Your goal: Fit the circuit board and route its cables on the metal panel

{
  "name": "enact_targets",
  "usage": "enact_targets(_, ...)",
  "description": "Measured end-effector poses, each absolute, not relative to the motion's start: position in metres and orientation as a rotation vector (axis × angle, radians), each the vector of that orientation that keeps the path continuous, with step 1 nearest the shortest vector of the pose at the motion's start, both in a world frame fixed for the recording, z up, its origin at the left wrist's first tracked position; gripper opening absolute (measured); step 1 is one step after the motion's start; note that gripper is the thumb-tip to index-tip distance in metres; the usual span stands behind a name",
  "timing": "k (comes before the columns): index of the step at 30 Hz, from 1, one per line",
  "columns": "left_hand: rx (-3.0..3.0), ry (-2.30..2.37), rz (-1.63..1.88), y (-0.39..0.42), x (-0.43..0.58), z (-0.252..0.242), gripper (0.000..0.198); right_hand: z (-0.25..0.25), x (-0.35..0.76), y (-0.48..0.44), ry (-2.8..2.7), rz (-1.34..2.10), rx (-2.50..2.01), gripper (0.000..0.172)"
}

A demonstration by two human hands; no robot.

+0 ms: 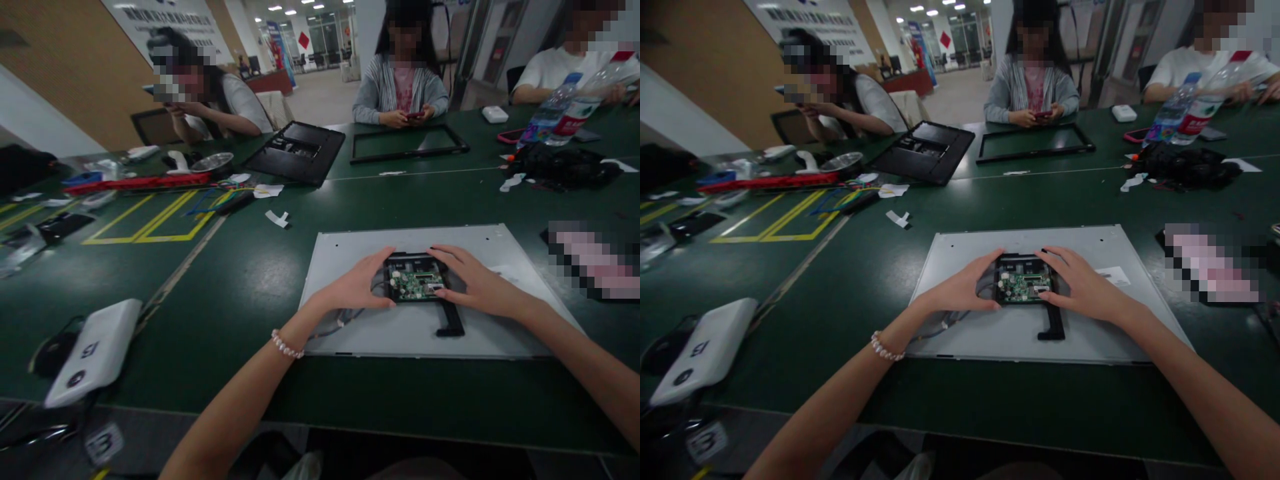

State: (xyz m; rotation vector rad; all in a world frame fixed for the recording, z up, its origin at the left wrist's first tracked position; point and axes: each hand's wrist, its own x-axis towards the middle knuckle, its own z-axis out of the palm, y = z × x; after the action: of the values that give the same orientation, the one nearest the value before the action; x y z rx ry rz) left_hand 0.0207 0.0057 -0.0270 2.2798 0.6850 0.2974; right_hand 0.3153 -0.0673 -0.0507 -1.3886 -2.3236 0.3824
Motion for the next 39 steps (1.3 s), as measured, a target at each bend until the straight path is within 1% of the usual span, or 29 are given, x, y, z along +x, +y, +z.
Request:
enact_targets(8, 2.3, 0.682, 0.282, 0.005, 0.021, -0.027, 0.116, -0.052, 0.319, -0.066, -2.289, 0.445, -1.38, 0.078)
enact_targets(12, 2.327, 0.661, 0.259, 0.005, 0.022, -0.029, 0.115, -0.052, 0.319, -0.066, -2.27, 0.49, -1.373, 0.078)
enact_targets(19, 2.364, 0.66, 0.261, 0.006, 0.023, -0.033, 0.114, -0.057, 0.321, -0.065, -2.283, 0.467, -1.376, 0.081)
enact_targets(26, 2.393, 0.654, 0.257, 0.005, 0.024, -0.033, 0.113, -0.063, 0.322, -0.064, -2.283, 0.441, -1.346, 0.077)
enact_targets(30, 2.42, 0.624, 0.181, 0.005, 0.022, -0.03, 0.113, -0.068, 0.323, -0.063, -2.287, 0.43, -1.348, 0.078)
enact_targets(32, 2.43, 0.622, 0.122, 0.01, 0.017, -0.026, 0.107, -0.069, 0.323, -0.063, -2.288, 0.421, -1.352, 0.077)
enact_targets(35, 2.485, 0.75, 0.133, 0.028, 0.001, -0.02, 0.087, -0.068, 0.322, -0.064, -2.289, 0.417, -1.338, 0.076)
enact_targets(37, 2.56, 0.98, 0.245, 0.047, -0.014, -0.019, 0.074, -0.067, 0.321, -0.064, -2.29, 0.416, -1.335, 0.075)
enact_targets(39, 2.608, 1.329, 0.385, 0.069, -0.031, -0.022, 0.063, -0.067, 0.32, -0.065, -2.288, 0.406, -1.348, 0.074)
